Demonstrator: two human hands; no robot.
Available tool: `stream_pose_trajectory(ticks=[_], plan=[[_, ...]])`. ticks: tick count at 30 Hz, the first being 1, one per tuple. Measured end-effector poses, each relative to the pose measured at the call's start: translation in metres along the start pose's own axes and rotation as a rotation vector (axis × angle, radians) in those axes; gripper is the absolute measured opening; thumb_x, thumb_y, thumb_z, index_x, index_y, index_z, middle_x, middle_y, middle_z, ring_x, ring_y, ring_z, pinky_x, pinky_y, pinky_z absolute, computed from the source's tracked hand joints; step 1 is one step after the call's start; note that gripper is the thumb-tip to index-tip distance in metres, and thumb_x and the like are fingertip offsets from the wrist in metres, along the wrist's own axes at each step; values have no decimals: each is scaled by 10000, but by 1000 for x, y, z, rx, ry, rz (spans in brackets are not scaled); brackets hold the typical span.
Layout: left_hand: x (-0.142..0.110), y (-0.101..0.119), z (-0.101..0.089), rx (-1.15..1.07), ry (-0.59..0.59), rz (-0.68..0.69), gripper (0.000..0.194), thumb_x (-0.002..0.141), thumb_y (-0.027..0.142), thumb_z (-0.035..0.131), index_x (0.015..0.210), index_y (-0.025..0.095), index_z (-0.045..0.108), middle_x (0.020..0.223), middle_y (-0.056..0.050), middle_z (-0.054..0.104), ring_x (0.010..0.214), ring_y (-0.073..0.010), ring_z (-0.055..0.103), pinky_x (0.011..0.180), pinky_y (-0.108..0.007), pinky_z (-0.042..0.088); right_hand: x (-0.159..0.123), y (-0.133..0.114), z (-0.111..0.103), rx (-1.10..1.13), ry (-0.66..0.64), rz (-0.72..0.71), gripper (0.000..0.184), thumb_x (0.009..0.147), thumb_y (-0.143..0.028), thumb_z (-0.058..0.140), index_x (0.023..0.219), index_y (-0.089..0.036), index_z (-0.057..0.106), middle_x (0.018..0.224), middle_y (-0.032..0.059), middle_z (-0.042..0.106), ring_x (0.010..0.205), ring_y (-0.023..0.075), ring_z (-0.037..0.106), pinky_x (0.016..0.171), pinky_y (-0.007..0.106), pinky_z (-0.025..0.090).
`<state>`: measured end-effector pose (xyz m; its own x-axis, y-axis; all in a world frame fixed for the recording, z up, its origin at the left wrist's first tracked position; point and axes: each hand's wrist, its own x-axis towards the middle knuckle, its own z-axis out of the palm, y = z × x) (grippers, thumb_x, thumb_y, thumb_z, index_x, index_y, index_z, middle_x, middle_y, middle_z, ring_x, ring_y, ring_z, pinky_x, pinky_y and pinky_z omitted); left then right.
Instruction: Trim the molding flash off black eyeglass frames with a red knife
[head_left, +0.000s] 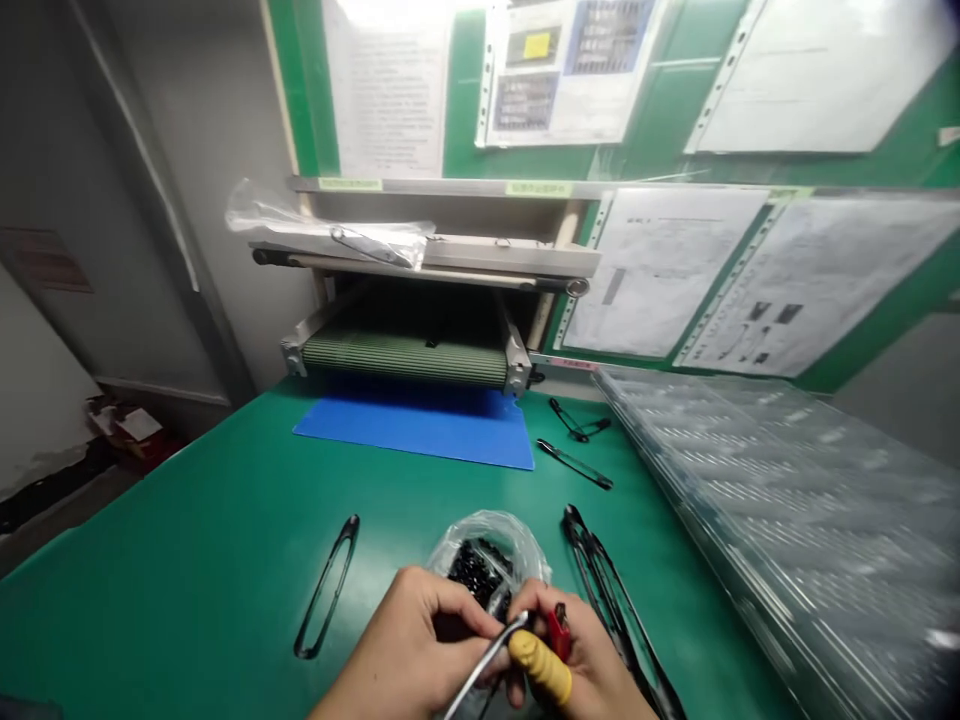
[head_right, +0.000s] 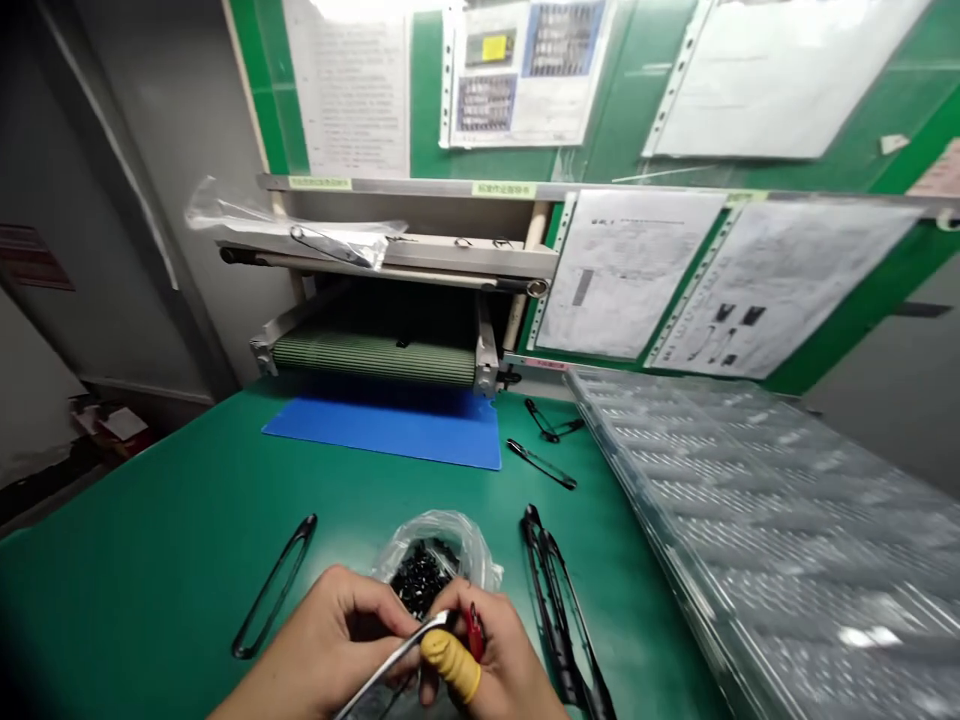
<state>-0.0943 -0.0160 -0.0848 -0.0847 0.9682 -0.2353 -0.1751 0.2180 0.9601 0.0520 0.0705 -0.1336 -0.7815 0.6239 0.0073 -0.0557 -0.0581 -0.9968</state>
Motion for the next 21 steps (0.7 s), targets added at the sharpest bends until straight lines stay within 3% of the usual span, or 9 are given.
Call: stream_pose_trajectory(ticks=[4,8,11,13,15,17,19,21], plan=[[14,-9,2,66,-35,144,122,725,282,738,746,166,772,713,-72,737,692,-185,659,677,-258,490,1,1,-3,114,52,42,477,746,-623,661,758,-188,467,515,1,598,328,34,292,342,162,212],[26,-15,5,152,26,184,164,755,317,718,772,161,767,707,-69,727,702,-190,659,682,-252,492,2,5,-5,153,107,32,470,744,-599,678,751,-188,451,516,-3,603,322,30,320,337,152,213],[26,-19,3,123,-5,147,206,765,350,704,818,156,750,710,-64,725,712,-198,667,695,-260,507,3,5,-7,180,129,39,478,723,-588,705,736,-177,463,508,13,616,300,33,336,319,154,204],[24,-23,-1,211,99,169,204,747,357,721,843,177,726,754,-49,726,727,-190,668,675,-248,514,4,3,-10,203,168,39,479,720,-584,712,743,-173,467,509,17,622,286,36,338,308,157,192],[21,-27,-5,345,390,357,173,714,331,754,811,207,681,762,-21,707,716,-173,656,640,-238,515,5,-1,-12,239,246,24,463,751,-575,691,763,-172,464,518,1,620,285,24,321,315,153,157],[20,-27,-9,444,675,698,178,688,261,775,773,228,623,714,8,672,680,-162,639,616,-247,520,6,-5,-12,292,308,15,445,784,-567,665,781,-167,470,526,-24,606,292,5,287,332,152,117],[20,-22,-11,538,800,1060,246,657,172,788,798,241,599,700,21,663,658,-161,636,607,-267,540,7,-8,-5,358,304,34,434,796,-563,656,812,-161,495,525,-48,583,294,-7,252,340,153,108],[19,-13,-12,679,795,1320,344,627,109,800,876,259,618,764,17,690,670,-163,651,616,-278,563,8,-8,7,412,246,73,427,813,-564,633,802,-154,514,490,-68,535,288,-8,218,331,152,118]])
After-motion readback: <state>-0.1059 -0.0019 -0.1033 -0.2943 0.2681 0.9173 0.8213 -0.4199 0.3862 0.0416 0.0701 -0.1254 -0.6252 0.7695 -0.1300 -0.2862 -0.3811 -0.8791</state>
